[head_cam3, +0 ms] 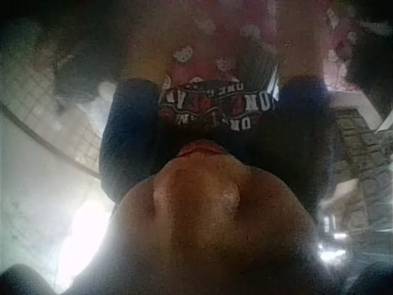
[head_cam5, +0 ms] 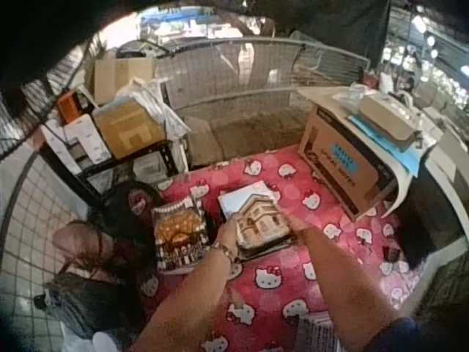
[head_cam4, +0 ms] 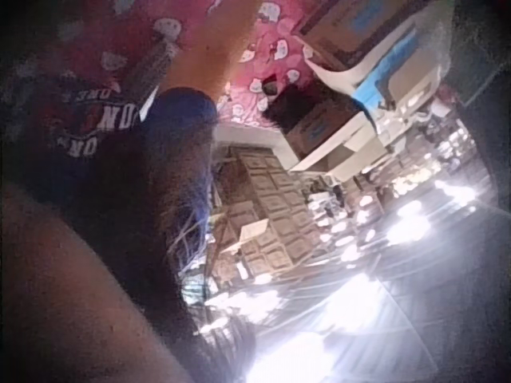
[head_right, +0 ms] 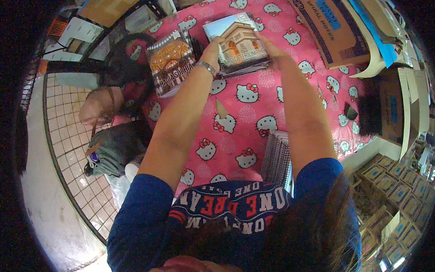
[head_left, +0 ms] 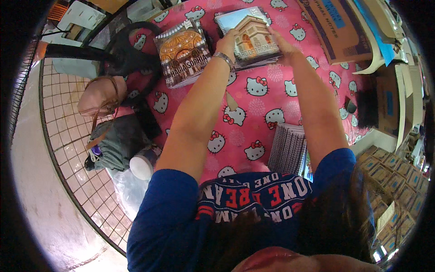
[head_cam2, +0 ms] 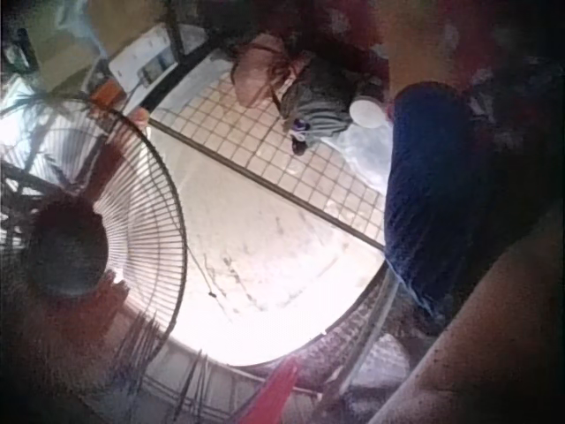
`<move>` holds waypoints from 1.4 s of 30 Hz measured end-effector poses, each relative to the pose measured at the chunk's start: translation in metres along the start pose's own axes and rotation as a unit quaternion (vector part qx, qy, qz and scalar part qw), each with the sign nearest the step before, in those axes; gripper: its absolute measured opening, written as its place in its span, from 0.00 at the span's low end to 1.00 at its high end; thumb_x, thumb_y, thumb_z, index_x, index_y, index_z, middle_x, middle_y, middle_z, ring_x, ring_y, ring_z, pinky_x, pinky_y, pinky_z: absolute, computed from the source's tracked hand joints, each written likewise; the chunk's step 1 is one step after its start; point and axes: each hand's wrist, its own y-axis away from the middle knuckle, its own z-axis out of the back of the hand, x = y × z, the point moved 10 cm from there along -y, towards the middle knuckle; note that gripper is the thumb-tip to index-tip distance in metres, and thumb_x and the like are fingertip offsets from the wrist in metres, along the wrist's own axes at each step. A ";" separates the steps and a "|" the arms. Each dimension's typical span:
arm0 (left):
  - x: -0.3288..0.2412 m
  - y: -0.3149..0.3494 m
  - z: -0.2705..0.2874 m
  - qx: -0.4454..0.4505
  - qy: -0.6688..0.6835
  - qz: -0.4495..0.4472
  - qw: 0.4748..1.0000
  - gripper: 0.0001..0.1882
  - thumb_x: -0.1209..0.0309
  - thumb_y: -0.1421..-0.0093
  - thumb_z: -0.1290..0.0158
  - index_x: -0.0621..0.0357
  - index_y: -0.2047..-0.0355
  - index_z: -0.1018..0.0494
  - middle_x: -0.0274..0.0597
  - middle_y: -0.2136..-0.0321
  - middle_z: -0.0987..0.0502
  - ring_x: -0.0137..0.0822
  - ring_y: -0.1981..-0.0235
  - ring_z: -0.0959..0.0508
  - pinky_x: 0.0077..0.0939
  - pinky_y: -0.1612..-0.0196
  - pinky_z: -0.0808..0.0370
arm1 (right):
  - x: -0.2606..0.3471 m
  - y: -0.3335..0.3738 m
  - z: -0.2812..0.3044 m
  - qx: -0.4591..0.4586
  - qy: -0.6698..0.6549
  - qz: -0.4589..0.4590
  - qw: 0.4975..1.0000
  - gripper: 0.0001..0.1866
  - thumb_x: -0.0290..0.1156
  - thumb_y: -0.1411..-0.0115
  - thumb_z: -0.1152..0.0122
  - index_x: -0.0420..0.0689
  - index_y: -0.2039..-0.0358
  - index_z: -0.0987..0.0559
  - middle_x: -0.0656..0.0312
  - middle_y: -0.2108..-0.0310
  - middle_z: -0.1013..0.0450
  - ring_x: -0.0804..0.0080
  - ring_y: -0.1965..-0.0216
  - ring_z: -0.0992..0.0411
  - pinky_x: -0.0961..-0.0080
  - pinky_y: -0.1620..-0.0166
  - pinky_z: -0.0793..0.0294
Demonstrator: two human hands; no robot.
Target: The person unpacks spiral-bound notebooks from a cardboard box and stacks them on a table. They handle the notebooks one by one, flipping them over to inspect the covers and pages before placing them into neat piles.
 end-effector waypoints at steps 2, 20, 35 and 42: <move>-0.014 0.001 0.006 -0.028 -0.054 -0.008 0.998 0.30 0.59 0.52 0.43 0.75 0.57 0.31 0.52 0.65 0.24 0.42 0.64 0.22 0.36 0.62 0.25 | 0.004 -0.005 -0.007 -0.032 -0.002 0.012 0.999 0.44 0.76 0.53 0.55 0.51 0.49 0.27 0.59 0.52 0.27 0.63 0.50 0.31 0.56 0.52 0.31; -0.167 0.150 0.167 -0.282 -0.581 -0.315 0.696 0.43 0.51 0.47 0.43 0.60 0.37 0.47 0.64 0.42 0.41 0.52 0.44 0.34 0.37 0.42 0.37 | 0.065 -0.067 -0.009 -0.101 0.105 0.181 0.973 0.42 0.63 0.46 0.48 0.40 0.43 0.37 0.52 0.50 0.31 0.65 0.48 0.32 0.67 0.46 0.33; -0.146 0.133 0.154 -0.161 -0.506 -0.381 0.757 0.46 0.50 0.48 0.43 0.59 0.35 0.51 0.60 0.38 0.45 0.56 0.37 0.45 0.45 0.37 0.47 | 0.171 -0.086 -0.056 -0.120 0.376 0.353 0.848 0.38 0.65 0.54 0.40 0.52 0.49 0.27 0.55 0.53 0.28 0.60 0.50 0.31 0.66 0.46 0.35; -0.084 0.184 0.026 -0.111 -0.784 -0.394 0.467 0.46 0.39 0.51 0.46 0.35 0.35 0.49 0.43 0.34 0.50 0.56 0.34 0.54 0.82 0.46 0.61 | 0.167 -0.103 -0.062 -0.155 0.423 0.372 0.812 0.27 0.59 0.52 0.36 0.46 0.67 0.20 0.62 0.68 0.27 0.70 0.63 0.28 0.73 0.56 0.30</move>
